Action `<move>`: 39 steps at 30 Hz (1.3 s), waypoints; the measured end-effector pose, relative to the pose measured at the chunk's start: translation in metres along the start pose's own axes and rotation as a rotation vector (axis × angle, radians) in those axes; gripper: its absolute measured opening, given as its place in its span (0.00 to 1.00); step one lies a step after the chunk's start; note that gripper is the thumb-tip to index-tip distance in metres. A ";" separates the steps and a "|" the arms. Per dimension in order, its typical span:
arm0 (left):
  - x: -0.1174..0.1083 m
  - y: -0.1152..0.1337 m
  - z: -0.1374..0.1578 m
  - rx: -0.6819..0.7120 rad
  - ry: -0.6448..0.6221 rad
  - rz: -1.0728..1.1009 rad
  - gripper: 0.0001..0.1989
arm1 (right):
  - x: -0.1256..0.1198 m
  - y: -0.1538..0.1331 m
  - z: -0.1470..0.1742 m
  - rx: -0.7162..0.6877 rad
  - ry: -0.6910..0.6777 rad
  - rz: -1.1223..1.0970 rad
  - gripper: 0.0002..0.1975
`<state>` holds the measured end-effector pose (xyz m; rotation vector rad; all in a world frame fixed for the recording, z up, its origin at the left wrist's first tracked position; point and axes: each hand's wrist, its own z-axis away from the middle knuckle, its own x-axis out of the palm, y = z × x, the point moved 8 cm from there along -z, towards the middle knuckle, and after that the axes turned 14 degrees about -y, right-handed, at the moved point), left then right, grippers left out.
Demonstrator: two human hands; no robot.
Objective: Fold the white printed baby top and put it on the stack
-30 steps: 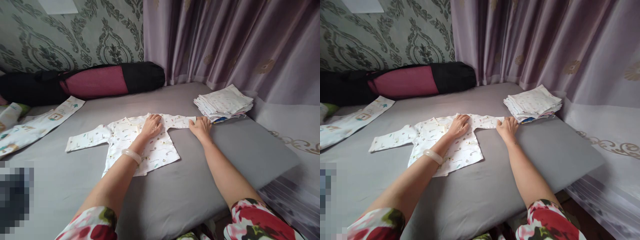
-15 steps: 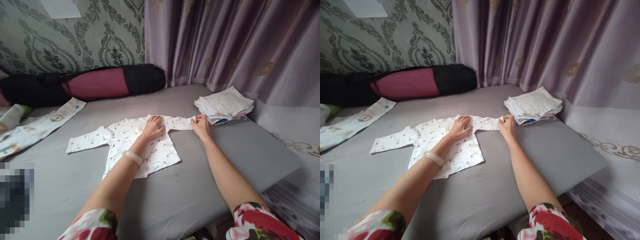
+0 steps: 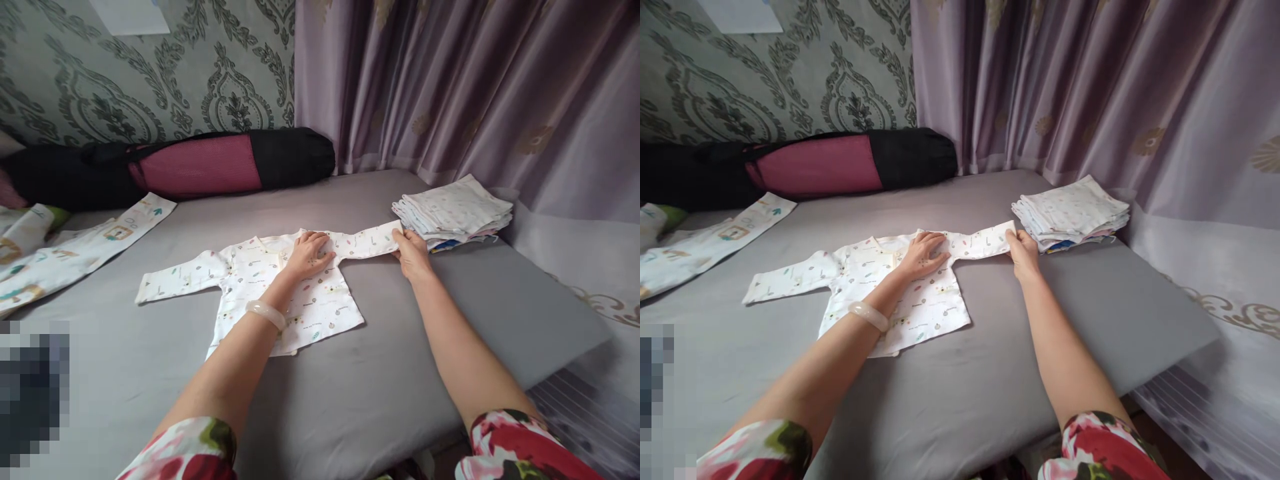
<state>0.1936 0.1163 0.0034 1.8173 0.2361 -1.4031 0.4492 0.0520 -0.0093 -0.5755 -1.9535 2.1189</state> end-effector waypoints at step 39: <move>0.001 -0.005 -0.025 -0.142 -0.236 -0.129 0.42 | 0.149 -0.076 0.033 0.277 -0.221 -0.803 0.07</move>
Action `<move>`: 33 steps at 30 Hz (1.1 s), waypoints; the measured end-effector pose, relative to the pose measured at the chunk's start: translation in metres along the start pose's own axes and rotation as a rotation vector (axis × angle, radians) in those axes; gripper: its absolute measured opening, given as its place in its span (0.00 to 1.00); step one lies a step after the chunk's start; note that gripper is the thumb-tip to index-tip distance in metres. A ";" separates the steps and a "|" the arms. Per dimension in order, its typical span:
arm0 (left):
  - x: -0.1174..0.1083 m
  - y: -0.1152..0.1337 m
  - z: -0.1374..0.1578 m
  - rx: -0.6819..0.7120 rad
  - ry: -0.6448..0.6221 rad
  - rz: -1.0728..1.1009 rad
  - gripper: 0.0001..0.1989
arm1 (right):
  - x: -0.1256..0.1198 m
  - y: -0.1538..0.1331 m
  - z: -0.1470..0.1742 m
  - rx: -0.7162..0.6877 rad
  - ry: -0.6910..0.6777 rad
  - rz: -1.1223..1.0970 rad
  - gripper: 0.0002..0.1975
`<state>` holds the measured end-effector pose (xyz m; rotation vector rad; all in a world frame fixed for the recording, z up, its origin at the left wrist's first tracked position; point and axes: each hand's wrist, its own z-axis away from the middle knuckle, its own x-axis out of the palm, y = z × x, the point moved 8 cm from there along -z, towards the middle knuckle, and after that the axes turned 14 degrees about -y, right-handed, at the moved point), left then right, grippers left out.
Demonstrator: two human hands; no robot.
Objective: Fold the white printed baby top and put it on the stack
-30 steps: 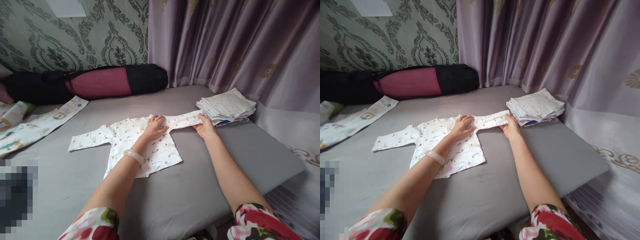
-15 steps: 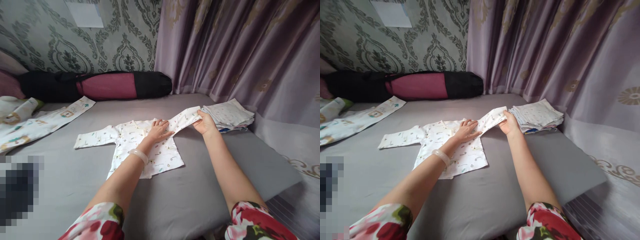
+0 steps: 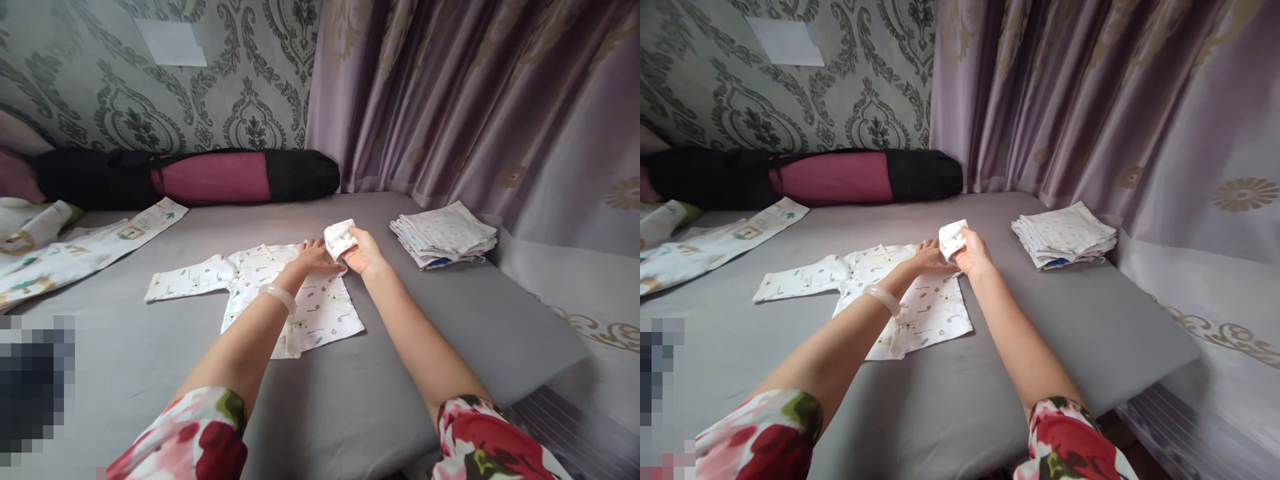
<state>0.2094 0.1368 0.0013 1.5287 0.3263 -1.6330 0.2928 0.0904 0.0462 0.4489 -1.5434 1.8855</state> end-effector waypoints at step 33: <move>-0.002 -0.092 0.123 0.008 0.469 0.177 0.31 | 0.073 0.141 0.007 0.037 -0.503 1.781 0.31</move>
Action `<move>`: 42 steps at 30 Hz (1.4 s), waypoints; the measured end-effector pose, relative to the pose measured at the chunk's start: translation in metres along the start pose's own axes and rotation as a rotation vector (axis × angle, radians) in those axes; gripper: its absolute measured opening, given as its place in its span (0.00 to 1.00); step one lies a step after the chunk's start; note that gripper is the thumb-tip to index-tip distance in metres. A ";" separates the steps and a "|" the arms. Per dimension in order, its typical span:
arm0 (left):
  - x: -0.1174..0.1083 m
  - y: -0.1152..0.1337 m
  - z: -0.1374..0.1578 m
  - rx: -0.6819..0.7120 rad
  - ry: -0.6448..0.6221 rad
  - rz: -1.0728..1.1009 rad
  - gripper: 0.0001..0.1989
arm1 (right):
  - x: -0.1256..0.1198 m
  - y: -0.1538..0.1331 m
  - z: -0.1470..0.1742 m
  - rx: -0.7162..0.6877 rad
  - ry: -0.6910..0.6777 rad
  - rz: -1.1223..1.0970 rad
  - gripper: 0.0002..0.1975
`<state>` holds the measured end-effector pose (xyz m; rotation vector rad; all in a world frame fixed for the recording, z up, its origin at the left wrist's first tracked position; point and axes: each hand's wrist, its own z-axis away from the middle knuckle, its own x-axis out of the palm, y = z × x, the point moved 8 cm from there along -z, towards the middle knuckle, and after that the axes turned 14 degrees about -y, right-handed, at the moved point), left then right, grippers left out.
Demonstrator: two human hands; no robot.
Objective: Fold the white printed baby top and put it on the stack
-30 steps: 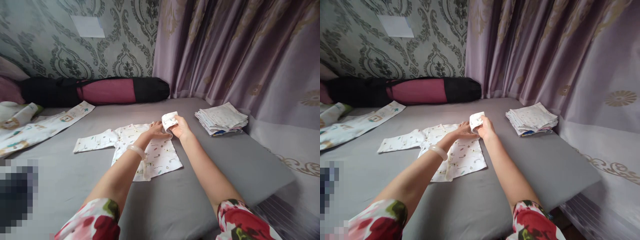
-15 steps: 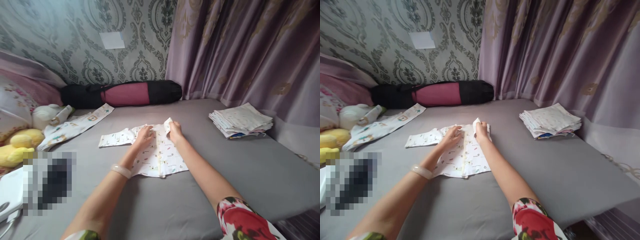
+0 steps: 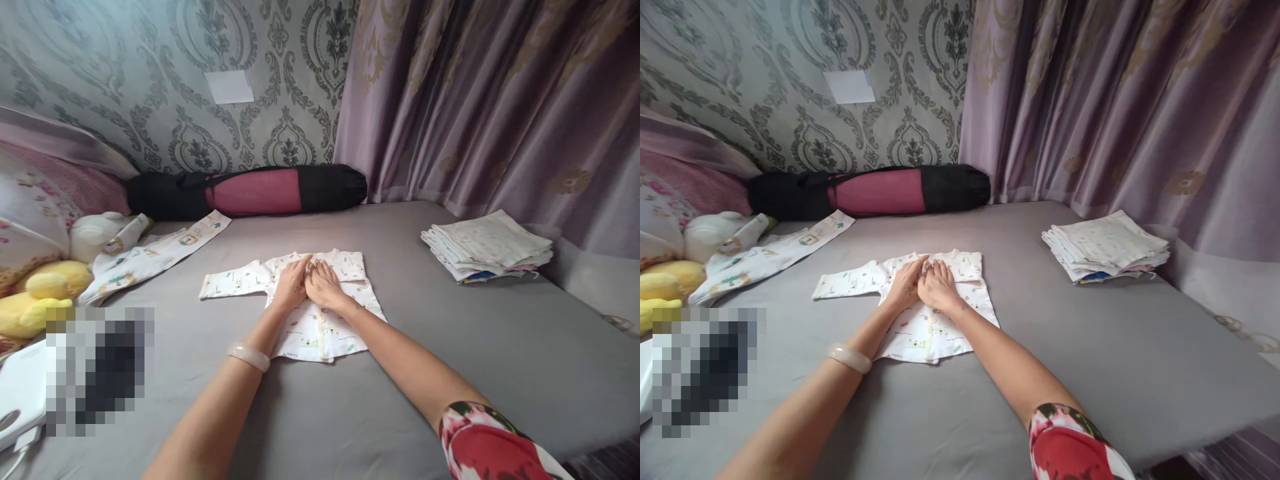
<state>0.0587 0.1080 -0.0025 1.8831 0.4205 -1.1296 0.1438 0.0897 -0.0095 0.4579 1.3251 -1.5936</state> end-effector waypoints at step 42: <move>-0.011 0.007 0.001 -0.084 0.056 -0.035 0.14 | -0.109 0.151 0.018 0.491 0.351 -0.101 0.15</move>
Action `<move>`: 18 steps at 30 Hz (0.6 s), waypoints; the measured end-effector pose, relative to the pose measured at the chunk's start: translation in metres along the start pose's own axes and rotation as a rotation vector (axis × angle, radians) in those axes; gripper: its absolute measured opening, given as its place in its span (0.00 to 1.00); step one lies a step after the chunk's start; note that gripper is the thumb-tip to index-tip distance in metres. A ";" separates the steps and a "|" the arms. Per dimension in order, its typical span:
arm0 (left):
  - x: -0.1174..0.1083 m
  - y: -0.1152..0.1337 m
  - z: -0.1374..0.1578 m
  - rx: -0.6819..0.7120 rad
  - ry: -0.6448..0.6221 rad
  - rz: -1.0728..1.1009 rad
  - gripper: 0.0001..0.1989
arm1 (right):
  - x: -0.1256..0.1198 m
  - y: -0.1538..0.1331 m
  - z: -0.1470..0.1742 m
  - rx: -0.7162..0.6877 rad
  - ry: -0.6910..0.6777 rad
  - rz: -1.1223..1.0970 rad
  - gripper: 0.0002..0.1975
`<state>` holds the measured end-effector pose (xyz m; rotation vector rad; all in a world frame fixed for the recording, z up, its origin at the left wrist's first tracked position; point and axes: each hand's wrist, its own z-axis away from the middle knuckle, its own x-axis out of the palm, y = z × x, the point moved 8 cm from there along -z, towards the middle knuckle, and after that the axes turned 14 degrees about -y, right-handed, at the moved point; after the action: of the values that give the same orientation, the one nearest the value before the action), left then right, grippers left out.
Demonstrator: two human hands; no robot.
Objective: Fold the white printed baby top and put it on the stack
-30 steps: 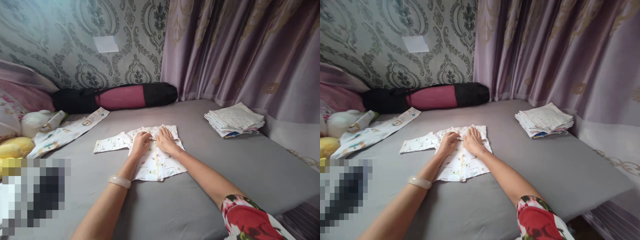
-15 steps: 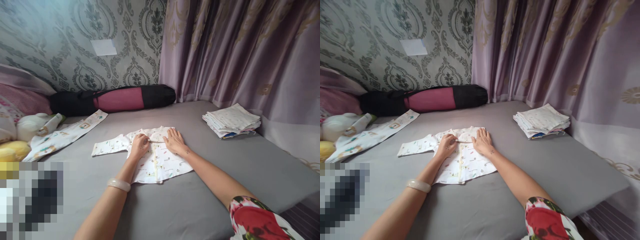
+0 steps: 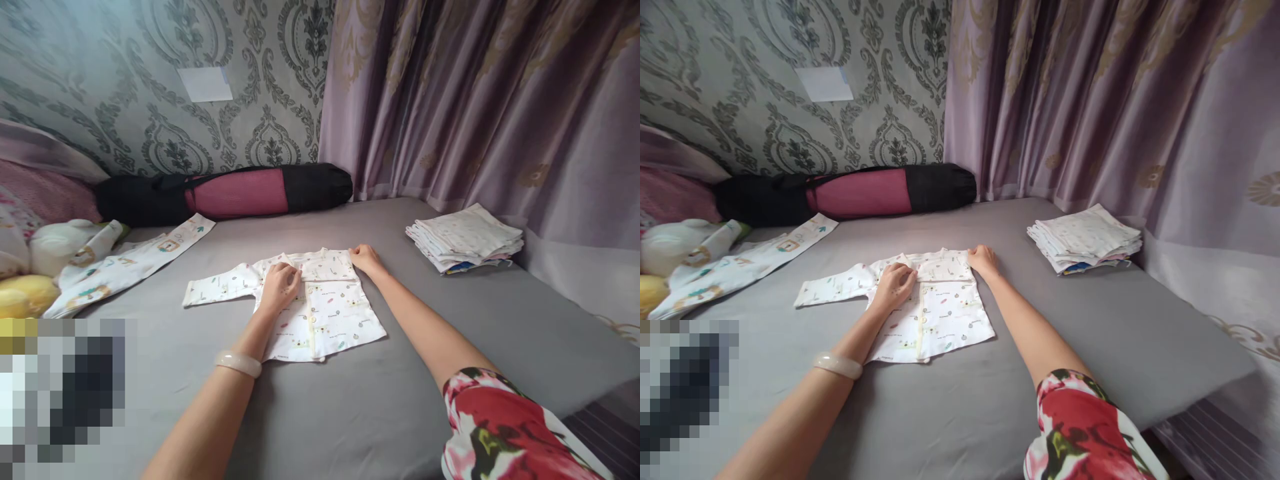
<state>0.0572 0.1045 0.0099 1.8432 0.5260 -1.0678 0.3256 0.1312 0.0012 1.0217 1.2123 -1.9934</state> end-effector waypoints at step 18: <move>0.012 -0.002 -0.001 -0.141 -0.090 -0.229 0.20 | 0.022 -0.037 0.025 -0.067 0.063 0.117 0.18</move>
<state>0.0627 0.1049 -0.0012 1.6318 0.7531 -1.2267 0.2774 0.1215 0.0069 1.1033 1.2149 -1.8314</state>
